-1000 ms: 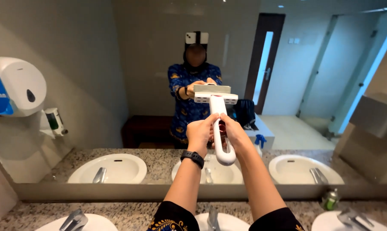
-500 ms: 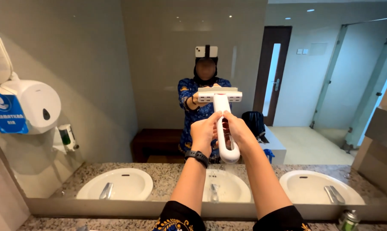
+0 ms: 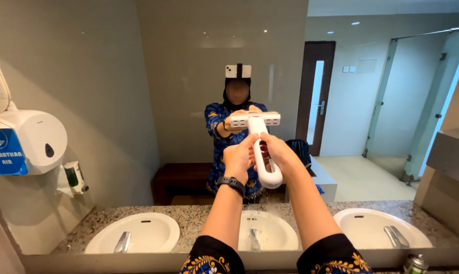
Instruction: Cleaning a large bathroom mirror using a squeegee and a spray bottle.
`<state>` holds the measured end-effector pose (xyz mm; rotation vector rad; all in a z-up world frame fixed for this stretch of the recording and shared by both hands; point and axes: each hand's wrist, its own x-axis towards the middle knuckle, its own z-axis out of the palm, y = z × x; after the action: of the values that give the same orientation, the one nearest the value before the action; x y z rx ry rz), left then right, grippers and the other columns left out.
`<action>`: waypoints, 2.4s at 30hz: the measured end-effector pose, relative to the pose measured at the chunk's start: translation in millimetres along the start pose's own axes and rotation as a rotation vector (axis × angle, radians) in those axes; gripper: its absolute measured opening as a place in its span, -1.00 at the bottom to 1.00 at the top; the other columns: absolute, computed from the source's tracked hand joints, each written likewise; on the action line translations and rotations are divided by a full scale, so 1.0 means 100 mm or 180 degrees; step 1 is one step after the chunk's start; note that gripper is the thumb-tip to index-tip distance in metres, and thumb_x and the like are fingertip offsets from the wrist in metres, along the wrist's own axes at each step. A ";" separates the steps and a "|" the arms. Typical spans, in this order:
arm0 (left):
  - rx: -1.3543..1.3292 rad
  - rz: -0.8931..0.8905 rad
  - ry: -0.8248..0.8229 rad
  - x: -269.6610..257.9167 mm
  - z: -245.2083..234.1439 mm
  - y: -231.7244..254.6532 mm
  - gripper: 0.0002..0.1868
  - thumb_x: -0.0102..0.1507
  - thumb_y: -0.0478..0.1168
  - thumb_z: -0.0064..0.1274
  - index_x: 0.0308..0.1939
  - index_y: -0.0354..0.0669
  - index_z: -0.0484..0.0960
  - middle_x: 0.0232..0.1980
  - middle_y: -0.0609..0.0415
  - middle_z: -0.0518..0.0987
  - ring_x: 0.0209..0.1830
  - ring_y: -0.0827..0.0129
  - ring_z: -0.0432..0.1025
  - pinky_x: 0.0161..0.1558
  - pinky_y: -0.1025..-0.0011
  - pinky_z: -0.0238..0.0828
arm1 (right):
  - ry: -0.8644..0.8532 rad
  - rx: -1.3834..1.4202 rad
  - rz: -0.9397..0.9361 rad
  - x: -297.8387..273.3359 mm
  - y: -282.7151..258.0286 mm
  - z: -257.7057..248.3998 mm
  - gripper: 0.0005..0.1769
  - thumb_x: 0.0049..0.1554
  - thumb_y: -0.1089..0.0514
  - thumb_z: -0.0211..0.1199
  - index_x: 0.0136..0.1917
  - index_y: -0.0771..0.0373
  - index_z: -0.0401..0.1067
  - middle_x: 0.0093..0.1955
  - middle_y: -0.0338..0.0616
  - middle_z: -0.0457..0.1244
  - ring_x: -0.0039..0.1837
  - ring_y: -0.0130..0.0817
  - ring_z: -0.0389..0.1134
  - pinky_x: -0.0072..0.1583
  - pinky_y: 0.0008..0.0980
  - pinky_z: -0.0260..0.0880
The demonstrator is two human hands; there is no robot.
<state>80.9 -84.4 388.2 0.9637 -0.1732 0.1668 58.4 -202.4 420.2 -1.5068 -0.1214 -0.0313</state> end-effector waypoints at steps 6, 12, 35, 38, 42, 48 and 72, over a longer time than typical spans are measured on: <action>0.0038 -0.0070 0.0085 0.03 0.03 0.02 -0.58 0.07 -0.15 0.36 -0.21 -0.51 0.68 -0.28 -0.10 0.69 -0.44 0.33 0.59 -0.40 0.45 0.54 | -0.0141 -0.0183 0.0137 0.08 -0.07 -0.03 -0.44 0.30 -0.12 -0.16 0.03 0.40 0.45 -0.23 0.07 0.38 -0.32 -0.19 0.41 -0.31 -0.23 0.48; 0.0075 -0.0072 0.0266 -0.05 -0.01 -0.05 -0.61 0.06 -0.16 0.36 -0.27 -0.50 0.67 -0.30 -0.11 0.68 -0.45 0.32 0.58 -0.40 0.44 0.56 | 0.0013 -0.0250 0.0039 -0.07 0.06 -0.03 -0.42 0.29 -0.14 -0.14 0.01 0.39 0.49 -0.27 0.09 0.38 -0.36 -0.13 0.38 -0.32 -0.20 0.45; -0.0065 -0.0564 0.0305 -0.48 -0.48 -0.79 -0.60 0.07 -0.21 0.35 -0.21 -0.55 0.67 -0.29 -0.13 0.69 -0.43 0.30 0.60 -0.38 0.43 0.57 | 0.0173 -0.0177 0.0404 -0.35 1.04 -0.14 -0.40 0.28 -0.22 -0.08 0.04 0.37 0.45 -0.24 0.06 0.37 -0.36 -0.16 0.37 -0.39 -0.18 0.43; -0.0053 -0.0566 0.0314 -0.55 -0.54 -0.85 -0.60 0.07 -0.21 0.35 -0.21 -0.55 0.67 -0.29 -0.13 0.69 -0.43 0.30 0.60 -0.38 0.44 0.57 | 0.0212 -0.0235 0.0480 -0.42 1.11 -0.12 -0.41 0.27 -0.23 -0.09 0.03 0.34 0.44 -0.25 0.04 0.37 -0.35 -0.18 0.37 -0.39 -0.20 0.42; -0.0124 -0.0634 0.0323 -0.63 -0.62 -0.97 -0.61 0.08 -0.22 0.34 -0.21 -0.54 0.67 -0.28 -0.14 0.69 -0.42 0.31 0.61 -0.37 0.44 0.59 | 0.0120 -0.0387 0.0635 -0.36 1.34 -0.23 -0.33 0.29 -0.27 -0.11 -0.05 0.40 0.45 -0.32 0.11 0.33 -0.42 -0.10 0.38 -0.47 -0.31 0.19; -0.0090 -0.0717 0.0358 -0.72 -0.77 -1.17 -0.63 0.08 -0.20 0.34 -0.22 -0.51 0.67 -0.30 -0.10 0.67 -0.44 0.33 0.58 -0.39 0.44 0.56 | 0.0130 -0.0161 0.0626 -0.35 1.70 -0.25 -0.36 0.28 -0.26 -0.07 -0.05 0.40 0.45 -0.32 0.04 0.34 -0.42 -0.13 0.36 -0.48 -0.29 0.25; 0.0185 -0.1239 0.0712 -1.26 -1.34 -1.84 -0.67 0.14 -0.21 0.28 -0.23 -0.51 0.66 -0.29 -0.09 0.68 -0.43 0.34 0.59 -0.38 0.44 0.57 | 0.0353 0.0086 0.1339 -0.76 2.71 -0.19 -0.40 0.26 -0.26 -0.05 -0.07 0.36 0.42 -0.30 0.00 0.30 -0.40 -0.16 0.32 -0.42 -0.17 0.42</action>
<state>8.1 -84.9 138.2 1.0107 0.2260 -0.0795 9.8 -208.4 142.6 -1.4745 0.2840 0.2229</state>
